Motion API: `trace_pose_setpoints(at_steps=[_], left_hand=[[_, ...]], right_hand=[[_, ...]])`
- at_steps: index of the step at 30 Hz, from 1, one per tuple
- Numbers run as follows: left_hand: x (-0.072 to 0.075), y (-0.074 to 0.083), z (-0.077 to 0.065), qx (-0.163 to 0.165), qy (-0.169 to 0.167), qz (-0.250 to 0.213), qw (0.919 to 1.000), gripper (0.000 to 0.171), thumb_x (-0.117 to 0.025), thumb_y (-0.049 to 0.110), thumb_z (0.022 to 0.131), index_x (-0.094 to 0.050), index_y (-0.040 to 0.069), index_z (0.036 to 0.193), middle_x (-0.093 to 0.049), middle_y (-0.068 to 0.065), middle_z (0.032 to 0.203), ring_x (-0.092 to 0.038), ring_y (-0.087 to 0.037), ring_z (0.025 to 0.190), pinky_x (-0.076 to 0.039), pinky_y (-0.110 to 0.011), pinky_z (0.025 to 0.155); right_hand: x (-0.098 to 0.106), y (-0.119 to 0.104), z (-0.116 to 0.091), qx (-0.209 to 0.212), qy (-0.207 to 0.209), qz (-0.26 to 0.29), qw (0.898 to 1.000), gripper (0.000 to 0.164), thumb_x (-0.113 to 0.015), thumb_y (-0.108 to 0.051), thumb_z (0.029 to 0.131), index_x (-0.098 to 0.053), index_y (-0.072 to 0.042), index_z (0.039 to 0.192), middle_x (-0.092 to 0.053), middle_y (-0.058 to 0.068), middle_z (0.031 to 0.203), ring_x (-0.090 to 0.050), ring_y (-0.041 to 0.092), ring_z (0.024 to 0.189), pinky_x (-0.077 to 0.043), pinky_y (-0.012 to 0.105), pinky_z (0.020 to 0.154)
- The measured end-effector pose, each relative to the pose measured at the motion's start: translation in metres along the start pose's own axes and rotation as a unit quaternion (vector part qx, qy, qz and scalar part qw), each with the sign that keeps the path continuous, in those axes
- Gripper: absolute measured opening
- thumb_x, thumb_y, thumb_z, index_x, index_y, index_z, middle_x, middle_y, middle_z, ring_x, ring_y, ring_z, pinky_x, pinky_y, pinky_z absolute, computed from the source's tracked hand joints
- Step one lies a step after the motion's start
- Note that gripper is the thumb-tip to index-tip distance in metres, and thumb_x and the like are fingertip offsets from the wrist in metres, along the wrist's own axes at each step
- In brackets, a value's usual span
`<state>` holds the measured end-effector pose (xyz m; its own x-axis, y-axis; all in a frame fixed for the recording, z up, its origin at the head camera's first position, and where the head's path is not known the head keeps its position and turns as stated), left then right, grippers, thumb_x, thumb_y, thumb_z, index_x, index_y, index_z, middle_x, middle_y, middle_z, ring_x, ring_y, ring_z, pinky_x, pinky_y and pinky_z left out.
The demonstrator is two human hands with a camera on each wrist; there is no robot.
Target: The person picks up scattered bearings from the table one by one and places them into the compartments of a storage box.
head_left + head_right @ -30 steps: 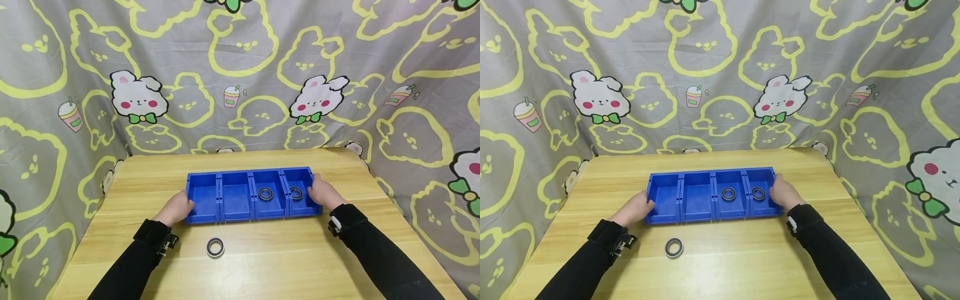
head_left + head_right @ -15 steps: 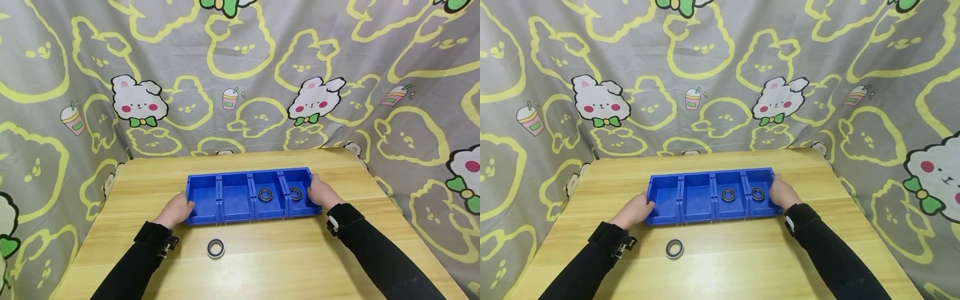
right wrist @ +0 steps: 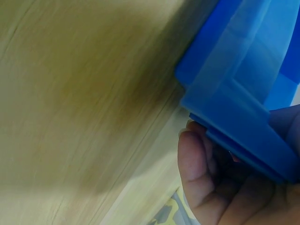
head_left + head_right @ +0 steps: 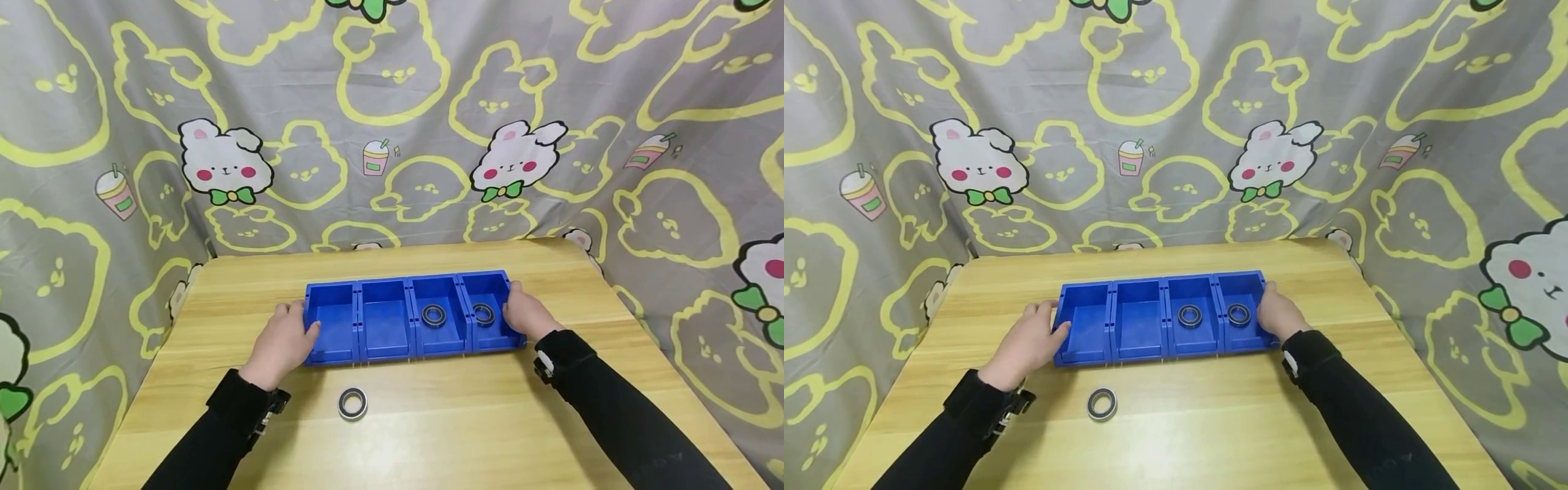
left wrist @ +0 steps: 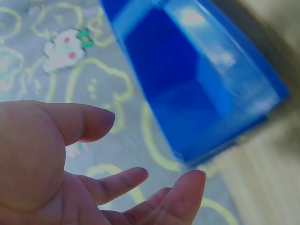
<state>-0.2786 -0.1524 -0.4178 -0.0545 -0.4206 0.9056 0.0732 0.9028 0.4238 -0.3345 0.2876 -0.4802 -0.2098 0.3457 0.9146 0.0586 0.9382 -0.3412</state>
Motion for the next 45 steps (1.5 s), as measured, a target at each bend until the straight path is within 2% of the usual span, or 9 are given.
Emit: trace_pose_setpoints(at_steps=[4, 7, 11, 15, 20, 24, 31, 45], left_hand=[[0.007, 0.029, -0.017, -0.040, 0.017, 0.012, 0.9990, 0.057, -0.060, 0.031, 0.099, -0.049, -0.007, 0.140, -0.050, -0.032, 0.134, -0.056, -0.045, 0.117, -0.051, -0.056, 0.089], [0.005, 0.049, -0.031, -0.066, 0.019, 0.029, 0.9972, 0.056, -0.062, 0.035, 0.097, -0.054, -0.004, 0.137, -0.054, -0.027, 0.131, -0.056, -0.041, 0.118, -0.052, -0.055, 0.089], [-0.010, 0.070, -0.048, -0.099, -0.011, 0.038, 0.9943, 0.055, -0.067, 0.037, 0.094, -0.059, -0.001, 0.132, -0.058, -0.021, 0.127, -0.058, -0.038, 0.115, -0.053, -0.052, 0.089], [-0.036, 0.081, -0.063, -0.139, -0.050, 0.048, 0.9879, 0.051, -0.074, 0.036, 0.089, -0.063, 0.002, 0.126, -0.061, -0.019, 0.119, -0.060, -0.038, 0.108, -0.054, -0.053, 0.085], [-0.066, 0.080, -0.074, -0.147, -0.079, 0.076, 0.9831, 0.051, -0.080, 0.035, 0.081, -0.066, 0.006, 0.121, -0.061, -0.017, 0.112, -0.058, -0.035, 0.099, -0.055, -0.051, 0.073], [-0.080, 0.076, -0.078, -0.144, -0.089, 0.102, 0.9803, 0.050, -0.082, 0.035, 0.079, -0.068, 0.007, 0.118, -0.061, -0.018, 0.112, -0.058, -0.035, 0.099, -0.055, -0.050, 0.068], [-0.086, 0.077, -0.081, -0.157, -0.087, 0.127, 0.9756, 0.031, -0.079, 0.023, 0.078, -0.067, 0.008, 0.103, -0.058, -0.013, 0.096, -0.057, -0.030, 0.084, -0.051, -0.046, 0.055], [-0.091, 0.077, -0.076, -0.159, -0.102, 0.086, 0.9782, 0.031, -0.080, 0.011, 0.073, -0.066, 0.005, 0.100, -0.056, -0.014, 0.092, -0.054, -0.028, 0.080, -0.051, -0.044, 0.063]], right_hand=[[0.002, -0.002, 0.001, 0.002, -0.003, -0.006, 1.000, 0.049, -0.041, -0.010, 0.102, -0.018, 0.020, 0.133, -0.059, 0.028, 0.081, -0.064, 0.034, 0.074, -0.053, 0.048, 0.067], [0.002, -0.002, 0.002, -0.003, -0.005, -0.005, 1.000, 0.049, -0.041, -0.010, 0.103, -0.017, 0.020, 0.134, -0.060, 0.029, 0.084, -0.064, 0.034, 0.075, -0.053, 0.048, 0.067], [0.003, -0.001, 0.003, -0.008, -0.006, -0.003, 1.000, 0.050, -0.041, -0.011, 0.103, -0.017, 0.019, 0.135, -0.061, 0.031, 0.087, -0.065, 0.034, 0.077, -0.053, 0.049, 0.068], [0.003, 0.000, 0.004, -0.011, -0.006, -0.003, 1.000, 0.050, -0.041, -0.011, 0.103, -0.017, 0.019, 0.135, -0.061, 0.035, 0.091, -0.066, 0.036, 0.080, -0.054, 0.050, 0.070], [0.002, 0.001, 0.005, -0.012, -0.004, 0.002, 1.000, 0.050, -0.040, -0.011, 0.103, -0.017, 0.018, 0.136, -0.061, 0.036, 0.094, -0.066, 0.036, 0.081, -0.054, 0.050, 0.072], [-0.001, 0.001, 0.005, -0.009, -0.005, 0.002, 1.000, 0.049, -0.040, -0.011, 0.103, -0.018, 0.018, 0.135, -0.061, 0.031, 0.086, -0.065, 0.034, 0.076, -0.053, 0.048, 0.068], [-0.002, 0.003, 0.004, -0.007, -0.002, 0.000, 1.000, 0.052, -0.041, -0.011, 0.103, -0.016, 0.019, 0.136, -0.060, 0.029, 0.083, -0.064, 0.034, 0.075, -0.053, 0.049, 0.068], [0.000, 0.002, 0.001, -0.007, 0.006, 0.002, 1.000, 0.049, -0.040, -0.011, 0.102, -0.019, 0.018, 0.135, -0.059, 0.025, 0.080, -0.063, 0.032, 0.074, -0.053, 0.049, 0.069]])
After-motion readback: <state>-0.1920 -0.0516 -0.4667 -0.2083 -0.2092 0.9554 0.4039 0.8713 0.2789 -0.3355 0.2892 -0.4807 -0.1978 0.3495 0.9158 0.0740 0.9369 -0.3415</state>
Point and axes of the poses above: each hand's wrist, its own z-axis towards the middle knuckle, its own x-axis out of the back of the hand, y = z × x, the point moved 10 cm from there along z, towards the middle knuckle
